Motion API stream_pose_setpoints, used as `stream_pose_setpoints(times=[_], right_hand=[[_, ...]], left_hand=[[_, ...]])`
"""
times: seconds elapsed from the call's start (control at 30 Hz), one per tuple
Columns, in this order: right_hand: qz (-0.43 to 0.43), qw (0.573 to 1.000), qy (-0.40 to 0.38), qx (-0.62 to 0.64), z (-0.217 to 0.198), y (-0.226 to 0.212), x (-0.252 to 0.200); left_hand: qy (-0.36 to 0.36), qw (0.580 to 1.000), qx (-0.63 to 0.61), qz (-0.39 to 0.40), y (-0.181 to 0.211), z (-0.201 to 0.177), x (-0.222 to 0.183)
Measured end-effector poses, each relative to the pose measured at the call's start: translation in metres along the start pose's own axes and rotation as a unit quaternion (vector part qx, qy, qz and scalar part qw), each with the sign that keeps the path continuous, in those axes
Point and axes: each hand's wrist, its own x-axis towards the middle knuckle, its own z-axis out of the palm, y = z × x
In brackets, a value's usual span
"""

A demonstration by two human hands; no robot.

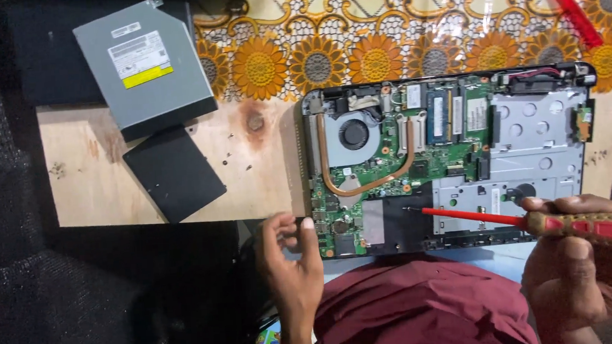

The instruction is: A person uses a screwdriver to point at and inspect various internal components of a disassembled laptop, likely as part of a repair or component recovery process.

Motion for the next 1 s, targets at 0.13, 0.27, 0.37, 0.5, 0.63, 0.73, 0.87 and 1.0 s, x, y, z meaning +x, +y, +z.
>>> stream_pose_setpoints(times=[0.13, 0.27, 0.37, 0.5, 0.63, 0.73, 0.87, 1.0], right_hand=[[-0.012, 0.999, -0.029, 0.007, 0.017, -0.007, 0.003], [-0.023, 0.997, -0.063, 0.049, 0.030, -0.006, -0.001], [-0.025, 0.996, -0.078, 0.033, 0.054, -0.022, 0.008], [-0.075, 0.987, -0.134, -0.038, 0.078, -0.036, 0.016], [-0.119, 0.977, -0.168, -0.049, 0.094, -0.040, 0.023], [-0.152, 0.970, -0.179, -0.056, 0.100, -0.039, 0.024], [-0.163, 0.961, -0.211, -0.072, 0.105, -0.043, 0.024], [-0.168, 0.954, -0.222, -0.106, 0.107, -0.047, 0.025]], left_hand=[[-0.030, 0.999, -0.041, 0.003, 0.002, -0.001, 0.008], [-0.082, 0.995, -0.046, -0.030, 0.001, 0.009, 0.005], [-0.085, 0.987, -0.131, -0.037, -0.003, 0.013, 0.004], [-0.091, 0.969, -0.225, -0.044, -0.004, 0.010, 0.007], [-0.099, 0.966, -0.236, -0.045, -0.011, 0.012, 0.008], [-0.082, 0.971, -0.224, -0.034, -0.011, 0.013, 0.008], [-0.091, 0.971, -0.217, -0.039, -0.007, 0.009, 0.011], [-0.089, 0.977, -0.193, -0.028, -0.007, 0.008, 0.012]])
